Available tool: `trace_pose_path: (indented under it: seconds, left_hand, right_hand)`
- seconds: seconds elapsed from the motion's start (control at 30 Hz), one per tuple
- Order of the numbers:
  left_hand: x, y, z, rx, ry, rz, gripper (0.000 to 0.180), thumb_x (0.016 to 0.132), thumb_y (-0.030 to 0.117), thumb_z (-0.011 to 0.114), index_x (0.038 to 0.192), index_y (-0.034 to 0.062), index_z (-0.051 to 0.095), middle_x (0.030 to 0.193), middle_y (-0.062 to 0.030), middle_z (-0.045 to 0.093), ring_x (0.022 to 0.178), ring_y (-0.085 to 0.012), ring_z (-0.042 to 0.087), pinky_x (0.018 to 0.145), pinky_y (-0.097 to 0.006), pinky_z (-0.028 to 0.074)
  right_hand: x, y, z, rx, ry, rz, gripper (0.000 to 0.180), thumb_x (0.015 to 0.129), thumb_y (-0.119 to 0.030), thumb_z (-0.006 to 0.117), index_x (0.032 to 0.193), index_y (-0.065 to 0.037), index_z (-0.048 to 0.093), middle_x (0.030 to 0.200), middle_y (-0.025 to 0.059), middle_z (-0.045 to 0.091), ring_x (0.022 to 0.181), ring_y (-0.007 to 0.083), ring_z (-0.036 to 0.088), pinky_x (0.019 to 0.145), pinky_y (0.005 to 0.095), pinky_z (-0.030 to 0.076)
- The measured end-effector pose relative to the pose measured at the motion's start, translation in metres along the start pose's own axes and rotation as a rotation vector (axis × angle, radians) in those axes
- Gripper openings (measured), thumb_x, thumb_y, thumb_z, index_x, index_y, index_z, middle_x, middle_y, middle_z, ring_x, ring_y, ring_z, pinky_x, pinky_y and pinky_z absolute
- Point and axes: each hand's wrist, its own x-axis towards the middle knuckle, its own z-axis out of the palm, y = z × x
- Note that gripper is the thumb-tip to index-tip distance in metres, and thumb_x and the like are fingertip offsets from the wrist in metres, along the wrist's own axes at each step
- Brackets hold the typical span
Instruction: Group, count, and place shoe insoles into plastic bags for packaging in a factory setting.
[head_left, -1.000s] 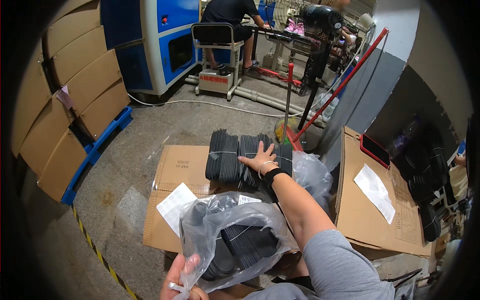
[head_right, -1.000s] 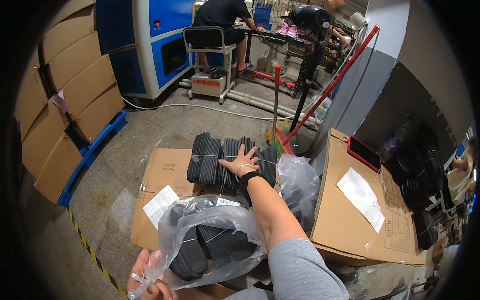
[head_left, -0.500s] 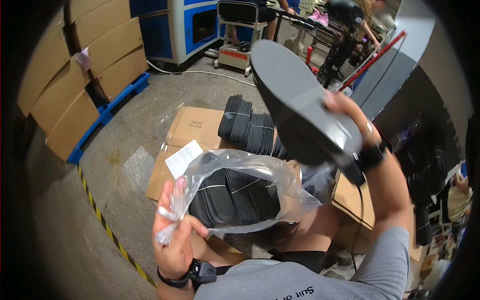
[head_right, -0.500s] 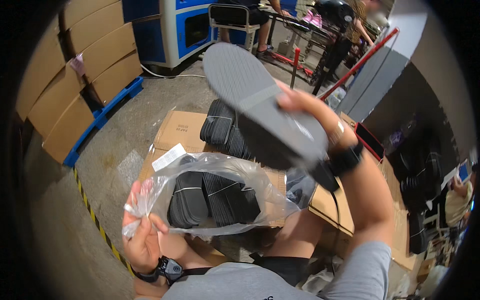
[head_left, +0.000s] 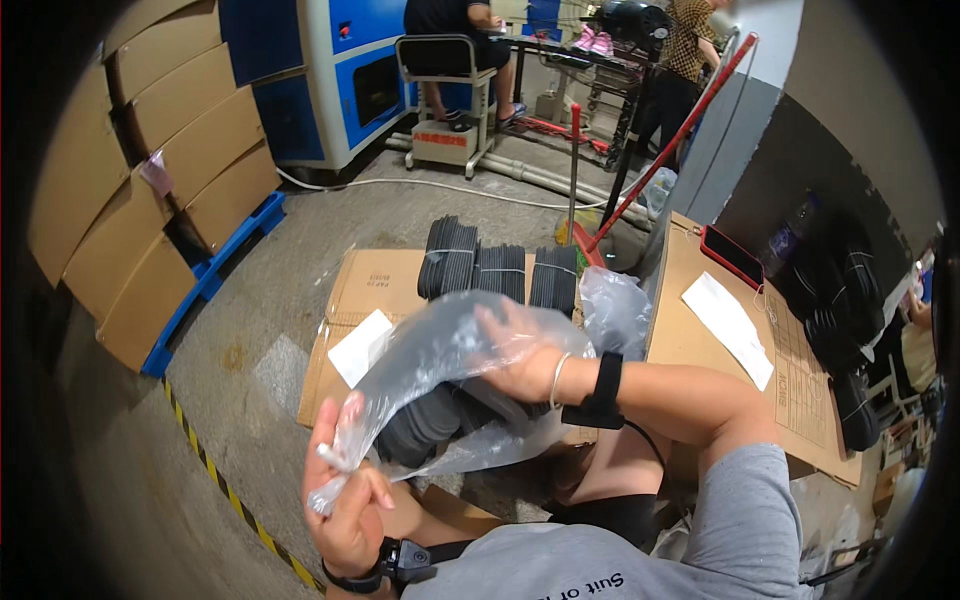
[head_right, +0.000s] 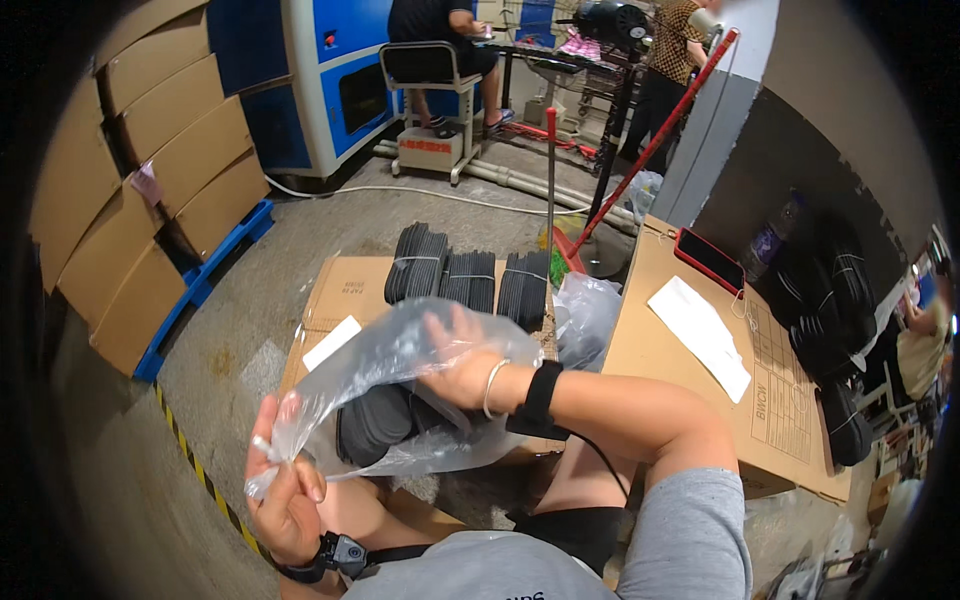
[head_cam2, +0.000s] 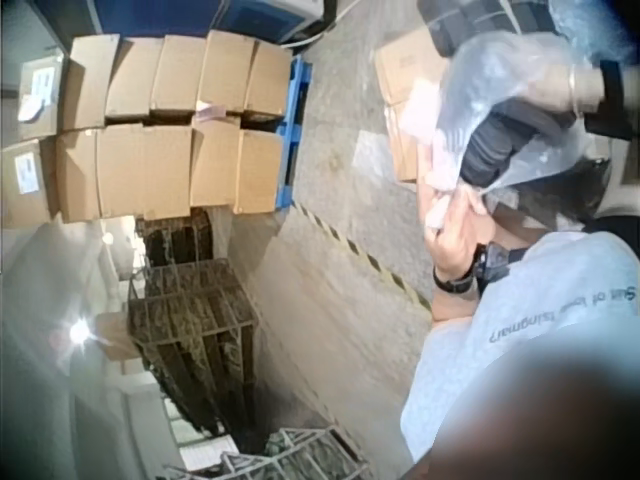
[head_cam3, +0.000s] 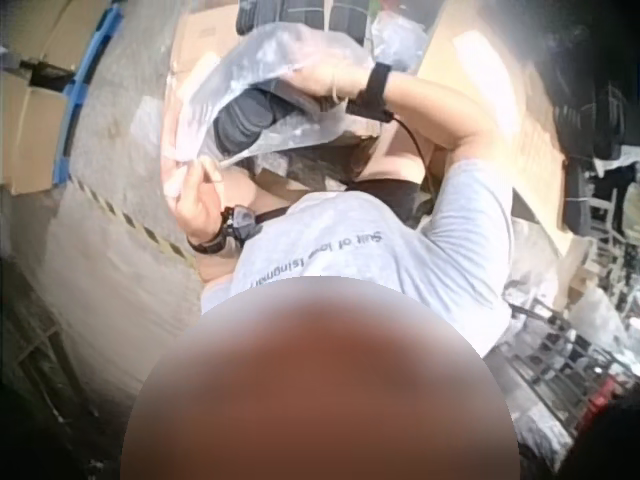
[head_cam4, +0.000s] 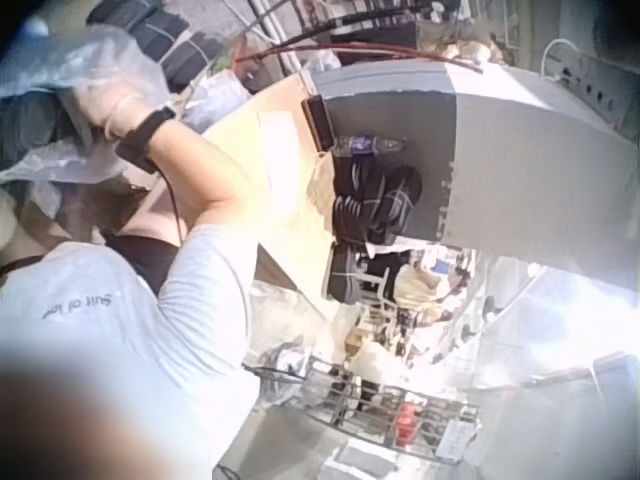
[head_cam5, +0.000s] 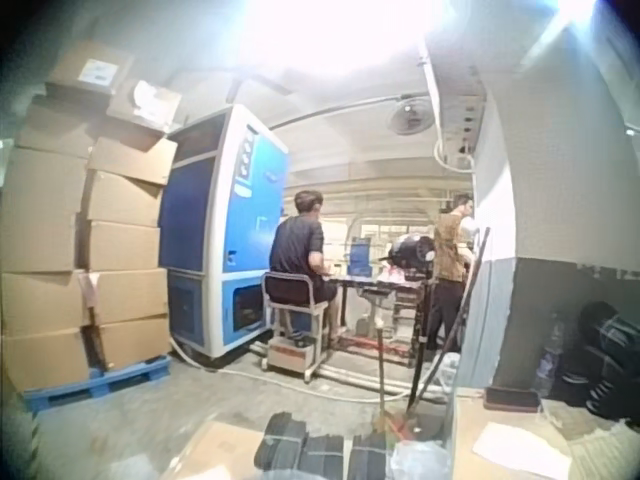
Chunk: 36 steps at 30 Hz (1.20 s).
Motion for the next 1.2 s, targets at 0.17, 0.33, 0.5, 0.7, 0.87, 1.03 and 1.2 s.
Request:
trace_pose_path:
  seconds: [0.17,0.33,0.5,0.7,0.87,1.03,1.2]
  left_hand:
    - [0.002,0.003,-0.021,0.022,0.051,0.006,0.065,0.081,0.005,0.050,0.135,-0.0105,0.017,0.133,-0.0292,0.035,0.047,-0.0097,0.046,0.045,-0.020,0.039]
    - [0.011,0.010,-0.032,-0.073,-0.178,-0.116,0.073,0.082,0.010,0.056,0.135,-0.0113,0.010,0.136,-0.0302,0.028,0.056,-0.0125,0.054,0.048,-0.021,0.043]
    - [0.003,-0.010,-0.078,0.013,-0.337,-0.182,0.067,0.080,0.000,0.052,0.136,-0.0085,0.015,0.136,-0.0290,0.030,0.060,-0.0236,0.063,0.055,-0.027,0.051]
    - [0.003,-0.002,-0.064,-0.024,-0.265,-0.200,0.075,0.078,0.008,0.058,0.136,-0.0092,0.013,0.136,-0.0292,0.029,0.059,-0.0198,0.060,0.053,-0.025,0.048]
    - [0.006,0.009,-0.048,-0.080,-0.197,-0.259,0.082,0.077,0.014,0.063,0.136,-0.0097,0.012,0.136,-0.0294,0.029,0.058,-0.0166,0.058,0.051,-0.023,0.046]
    - [0.015,0.009,-0.038,-0.079,-0.113,-0.283,0.095,0.073,0.024,0.072,0.136,-0.0091,0.010,0.136,-0.0291,0.028,0.058,-0.0141,0.056,0.049,-0.022,0.044]
    - [0.027,-0.006,-0.030,-0.193,-0.064,-0.078,0.092,0.070,0.017,0.071,0.136,-0.0093,0.012,0.141,-0.0283,0.019,0.057,-0.0205,0.061,0.046,-0.026,0.046]
  right_hand:
    - [-0.016,-0.029,-0.069,0.133,-0.456,-0.321,0.048,0.084,-0.038,0.054,0.114,-0.001,0.052,0.107,0.0216,0.055,0.099,0.0325,0.053,0.087,0.0384,0.041]
    - [0.070,-0.034,-0.128,1.067,-0.393,-0.130,0.032,0.088,-0.032,0.054,0.103,-0.004,0.057,0.084,0.0053,0.063,0.080,0.0085,0.058,0.069,0.0239,0.047]
    - [0.211,0.041,-0.028,0.116,-0.022,0.372,0.112,0.060,-0.067,0.063,0.136,0.002,0.018,0.133,0.0366,0.023,0.120,0.0521,0.031,0.097,0.0503,0.034]
    - [0.256,0.022,0.056,-0.036,-0.172,0.736,0.113,0.059,-0.061,0.066,0.143,-0.019,0.003,0.146,0.0229,0.001,0.131,0.0473,0.009,0.095,0.0607,0.026]
    - [0.249,0.047,0.052,0.064,-0.072,0.855,0.105,0.061,-0.047,0.068,0.142,-0.025,0.005,0.145,0.0202,0.007,0.127,0.0462,0.022,0.094,0.0563,0.030]
    - [0.219,0.103,-0.023,0.923,0.061,0.285,0.095,0.062,-0.043,0.068,0.137,-0.009,0.022,0.127,0.0218,0.040,0.100,0.0320,0.052,0.090,0.0390,0.041]
    - [0.085,0.003,-0.167,1.086,-0.077,0.153,0.082,0.073,-0.032,0.066,0.139,-0.007,0.024,0.121,0.0094,0.049,0.100,0.0143,0.054,0.087,0.0287,0.043]
